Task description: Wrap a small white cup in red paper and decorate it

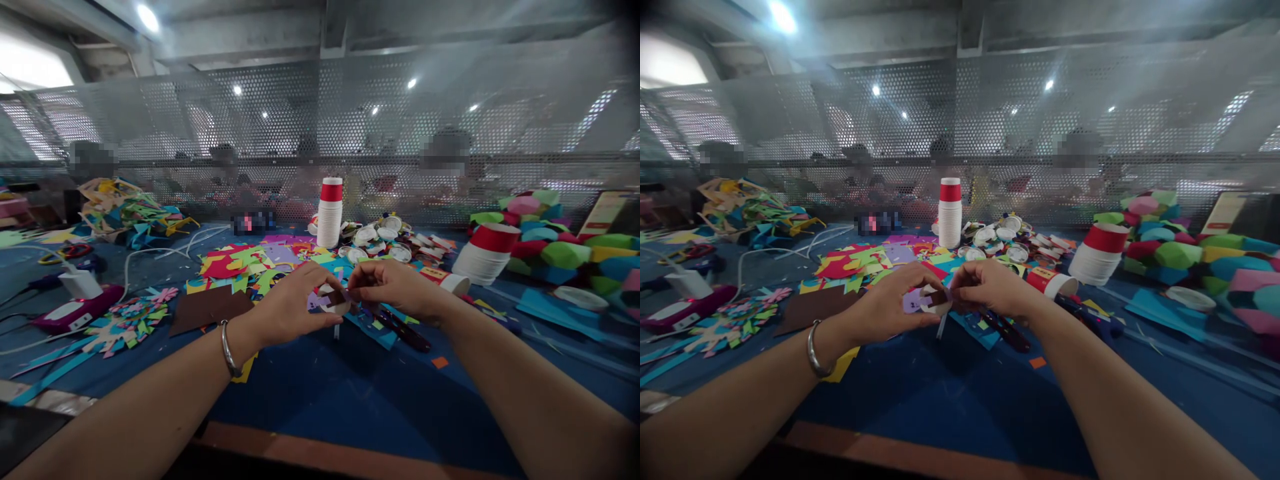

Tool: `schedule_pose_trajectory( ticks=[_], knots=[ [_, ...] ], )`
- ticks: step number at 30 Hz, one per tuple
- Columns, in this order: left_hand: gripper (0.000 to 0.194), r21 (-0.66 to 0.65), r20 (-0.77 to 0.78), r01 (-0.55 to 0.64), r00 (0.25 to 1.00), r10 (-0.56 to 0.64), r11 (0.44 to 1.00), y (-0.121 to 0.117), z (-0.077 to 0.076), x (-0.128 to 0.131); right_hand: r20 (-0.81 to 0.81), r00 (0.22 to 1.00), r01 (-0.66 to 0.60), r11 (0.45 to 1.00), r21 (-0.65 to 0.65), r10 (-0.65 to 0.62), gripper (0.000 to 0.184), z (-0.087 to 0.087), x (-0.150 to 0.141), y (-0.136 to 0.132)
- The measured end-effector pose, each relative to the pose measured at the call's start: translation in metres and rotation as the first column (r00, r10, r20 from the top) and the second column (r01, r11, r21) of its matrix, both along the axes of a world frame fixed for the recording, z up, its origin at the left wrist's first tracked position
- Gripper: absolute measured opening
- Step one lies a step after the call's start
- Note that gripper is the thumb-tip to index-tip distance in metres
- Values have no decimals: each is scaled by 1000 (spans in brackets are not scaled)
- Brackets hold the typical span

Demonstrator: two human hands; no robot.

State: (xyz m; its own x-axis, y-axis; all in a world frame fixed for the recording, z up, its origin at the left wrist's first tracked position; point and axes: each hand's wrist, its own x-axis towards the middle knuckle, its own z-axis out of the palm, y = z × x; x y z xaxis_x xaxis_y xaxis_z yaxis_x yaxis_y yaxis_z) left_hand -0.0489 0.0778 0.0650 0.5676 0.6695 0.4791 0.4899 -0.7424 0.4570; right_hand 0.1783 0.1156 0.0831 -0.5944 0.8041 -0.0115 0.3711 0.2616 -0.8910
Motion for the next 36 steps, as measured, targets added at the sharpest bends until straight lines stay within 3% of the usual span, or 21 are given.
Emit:
schedule_pose_trajectory(
  ticks=[18,25,29,32,36],
  knots=[
    [40,-29,8,-13,1000,14,999,2,-4,-1,-34,999,-14,1000,-6,13,14,1,0,-2],
    [67,-261,24,-3,1000,10,965,3,-10,-5,-49,999,12,1000,-8,-12,13,3,2,-2],
    [84,-281,15,-34,999,40,959,2,-8,-5,-72,997,15,1000,-15,-16,13,5,3,-3],
    [68,-323,111,-8,993,46,946,3,-5,-1,-61,998,-4,1000,0,4,11,7,2,-4],
    [42,-482,242,53,967,75,875,8,-5,4,-54,998,-37,999,22,38,11,7,1,-4]
  ],
)
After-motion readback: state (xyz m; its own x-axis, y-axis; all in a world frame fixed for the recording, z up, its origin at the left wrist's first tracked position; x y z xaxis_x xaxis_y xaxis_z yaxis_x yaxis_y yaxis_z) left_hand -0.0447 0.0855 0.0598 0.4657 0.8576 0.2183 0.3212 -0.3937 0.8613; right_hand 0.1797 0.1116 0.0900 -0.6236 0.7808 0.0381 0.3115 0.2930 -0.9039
